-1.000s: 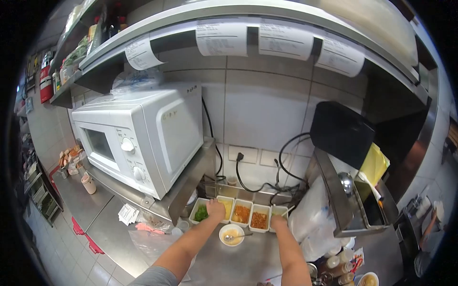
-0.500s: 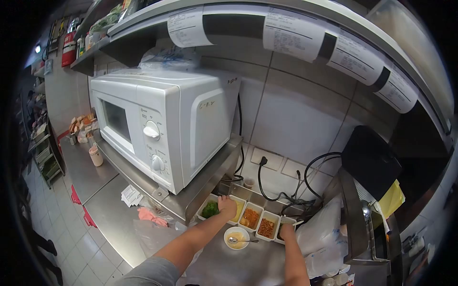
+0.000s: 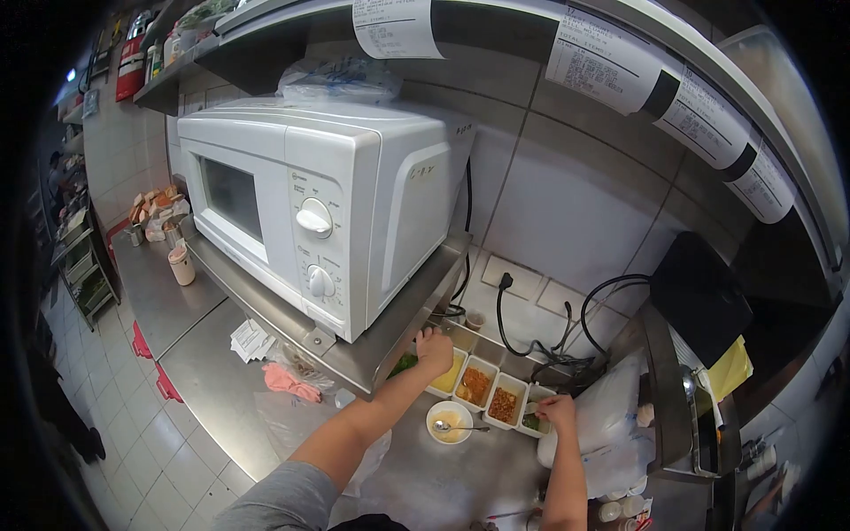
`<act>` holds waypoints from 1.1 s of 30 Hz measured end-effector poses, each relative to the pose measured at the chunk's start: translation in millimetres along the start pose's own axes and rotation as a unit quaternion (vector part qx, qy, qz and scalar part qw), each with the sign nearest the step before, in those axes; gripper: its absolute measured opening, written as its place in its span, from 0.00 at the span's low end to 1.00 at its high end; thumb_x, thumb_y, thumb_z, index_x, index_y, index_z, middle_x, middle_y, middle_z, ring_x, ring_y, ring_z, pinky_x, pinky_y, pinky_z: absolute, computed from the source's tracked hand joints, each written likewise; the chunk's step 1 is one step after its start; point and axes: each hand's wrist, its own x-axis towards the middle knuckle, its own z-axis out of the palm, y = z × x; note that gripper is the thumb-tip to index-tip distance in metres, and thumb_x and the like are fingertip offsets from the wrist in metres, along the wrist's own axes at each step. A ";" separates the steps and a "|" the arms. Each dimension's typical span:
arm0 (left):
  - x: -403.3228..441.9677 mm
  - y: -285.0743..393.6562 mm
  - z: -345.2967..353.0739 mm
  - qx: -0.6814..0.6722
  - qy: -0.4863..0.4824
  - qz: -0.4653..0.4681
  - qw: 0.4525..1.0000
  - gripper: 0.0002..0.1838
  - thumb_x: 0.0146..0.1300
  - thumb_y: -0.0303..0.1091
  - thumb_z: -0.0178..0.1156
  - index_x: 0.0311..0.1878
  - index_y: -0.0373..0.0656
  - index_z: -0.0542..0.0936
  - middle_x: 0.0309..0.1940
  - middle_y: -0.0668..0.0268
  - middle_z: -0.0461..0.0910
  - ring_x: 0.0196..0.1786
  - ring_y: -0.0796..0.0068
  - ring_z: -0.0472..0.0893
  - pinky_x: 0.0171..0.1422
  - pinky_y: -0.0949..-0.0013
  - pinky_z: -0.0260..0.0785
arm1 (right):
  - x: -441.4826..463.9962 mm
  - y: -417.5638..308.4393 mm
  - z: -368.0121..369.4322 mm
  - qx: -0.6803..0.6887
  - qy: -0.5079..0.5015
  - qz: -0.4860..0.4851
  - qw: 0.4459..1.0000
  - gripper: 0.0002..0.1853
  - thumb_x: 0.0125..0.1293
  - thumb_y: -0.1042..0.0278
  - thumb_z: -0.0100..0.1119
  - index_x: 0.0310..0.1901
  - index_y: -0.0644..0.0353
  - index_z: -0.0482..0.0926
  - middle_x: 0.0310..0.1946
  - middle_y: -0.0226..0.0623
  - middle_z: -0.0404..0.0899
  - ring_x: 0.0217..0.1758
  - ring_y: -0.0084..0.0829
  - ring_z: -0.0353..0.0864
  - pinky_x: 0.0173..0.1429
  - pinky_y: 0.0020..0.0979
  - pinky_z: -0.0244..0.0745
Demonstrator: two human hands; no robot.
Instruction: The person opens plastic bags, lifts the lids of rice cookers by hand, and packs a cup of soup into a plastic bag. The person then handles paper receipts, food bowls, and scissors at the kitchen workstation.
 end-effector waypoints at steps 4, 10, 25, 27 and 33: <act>-10.2 3.1 -28.8 -0.024 0.037 0.042 0.998 0.13 0.51 0.34 0.57 0.39 0.43 0.83 0.49 0.62 0.73 0.54 0.61 0.70 0.60 0.54 0.53 | -45.8 -36.2 -10.9 0.119 -0.036 0.040 0.991 0.05 0.53 0.81 0.61 0.32 0.71 0.78 0.27 0.44 0.81 0.29 0.34 0.83 0.33 0.27 0.81; -47.0 29.3 -101.6 -0.064 -0.083 0.131 0.986 0.15 0.49 0.40 0.61 0.37 0.42 0.84 0.52 0.59 0.74 0.59 0.59 0.68 0.60 0.50 0.55 | -111.4 -47.8 -23.9 0.207 -0.101 0.054 0.972 0.07 0.57 0.78 0.60 0.38 0.70 0.76 0.35 0.44 0.80 0.39 0.36 0.83 0.47 0.31 0.80; -191.3 156.3 -161.7 -0.323 -0.261 0.480 0.773 0.08 0.45 0.39 0.66 0.28 0.47 0.84 0.38 0.67 0.75 0.46 0.65 0.75 0.56 0.60 0.57 | -360.4 -13.6 -109.8 0.260 -0.081 0.093 0.958 0.08 0.55 0.74 0.66 0.36 0.65 0.80 0.31 0.37 0.82 0.35 0.26 0.83 0.40 0.23 0.79; -223.0 190.9 -166.1 -0.327 -0.286 0.517 0.737 0.07 0.45 0.38 0.67 0.27 0.47 0.83 0.38 0.68 0.75 0.46 0.66 0.75 0.56 0.60 0.57 | -390.8 8.6 -135.9 0.280 -0.065 0.102 0.952 0.08 0.55 0.74 0.66 0.36 0.64 0.80 0.30 0.37 0.83 0.34 0.25 0.83 0.39 0.22 0.79; -332.7 344.4 -145.4 -0.310 -0.304 0.638 0.636 0.06 0.44 0.38 0.65 0.25 0.49 0.84 0.35 0.67 0.76 0.45 0.65 0.74 0.51 0.62 0.57 | -479.1 92.1 -231.1 0.268 0.070 0.152 0.949 0.09 0.56 0.75 0.65 0.38 0.67 0.79 0.32 0.39 0.82 0.36 0.28 0.84 0.42 0.24 0.80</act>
